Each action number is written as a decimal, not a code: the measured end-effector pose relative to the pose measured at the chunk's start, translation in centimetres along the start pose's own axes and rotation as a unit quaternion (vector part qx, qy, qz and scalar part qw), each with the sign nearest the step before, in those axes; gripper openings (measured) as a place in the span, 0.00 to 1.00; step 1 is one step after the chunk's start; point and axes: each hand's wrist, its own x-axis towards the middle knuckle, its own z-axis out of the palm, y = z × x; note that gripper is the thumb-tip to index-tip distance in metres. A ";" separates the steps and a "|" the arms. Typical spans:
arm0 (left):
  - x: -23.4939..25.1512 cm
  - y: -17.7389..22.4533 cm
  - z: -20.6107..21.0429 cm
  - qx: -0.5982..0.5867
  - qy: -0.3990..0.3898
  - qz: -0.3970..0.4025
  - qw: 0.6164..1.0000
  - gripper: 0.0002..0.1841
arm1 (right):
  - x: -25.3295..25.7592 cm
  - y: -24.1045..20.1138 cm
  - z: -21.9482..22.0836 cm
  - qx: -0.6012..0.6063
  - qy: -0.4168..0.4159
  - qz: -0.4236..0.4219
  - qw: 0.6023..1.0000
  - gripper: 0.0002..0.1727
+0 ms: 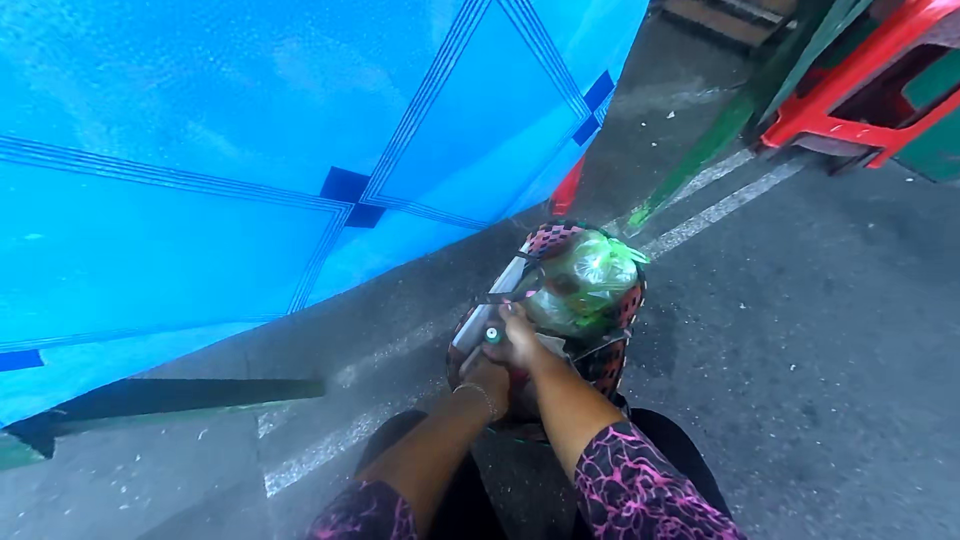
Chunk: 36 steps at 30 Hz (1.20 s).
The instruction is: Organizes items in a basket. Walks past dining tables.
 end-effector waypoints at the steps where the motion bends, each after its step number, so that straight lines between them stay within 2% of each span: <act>1: 0.0 0.3 0.2 0.005 -0.002 -0.015 1.000 0.23 | 0.2 -0.2 -0.2 0.029 -0.005 0.007 1.000 0.30; 4: 0.8 0.9 0.3 0.052 0.016 -0.050 0.997 0.22 | 0.5 -0.8 -0.3 0.007 0.007 0.007 1.000 0.29; 8: 1.8 0.1 -0.7 0.169 0.041 -0.025 0.984 0.20 | 0.6 -1.5 0.0 -0.047 0.027 0.006 0.999 0.33; 11: 2.4 -0.4 -0.7 0.146 0.025 -0.004 0.989 0.21 | -0.3 -2.0 0.1 -0.071 0.040 0.005 0.997 0.33; 16: 3.4 -1.2 0.0 0.108 0.005 0.012 0.994 0.27 | -1.9 -3.6 0.3 -0.046 0.039 0.017 0.998 0.31; 20: 4.2 -2.0 0.1 0.125 0.004 0.077 0.989 0.20 | -3.3 -5.0 0.5 -0.075 0.045 0.009 0.996 0.28; 25: 4.6 -1.9 0.4 0.122 -0.017 0.083 0.989 0.20 | -4.0 -5.4 1.2 -0.172 0.062 -0.003 0.983 0.31; 29: 5.0 -1.9 1.0 0.135 -0.034 0.072 0.988 0.24 | -3.7 -5.9 1.6 -0.223 0.079 -0.004 0.972 0.29; 33: 4.1 -1.6 1.1 0.164 -0.011 0.075 0.984 0.20 | -4.4 -5.4 1.5 -0.247 0.075 -0.020 0.966 0.27; 36: 2.7 -1.1 0.6 0.175 0.012 0.078 0.981 0.22 | -4.9 -5.2 1.3 -0.262 0.071 -0.019 0.962 0.25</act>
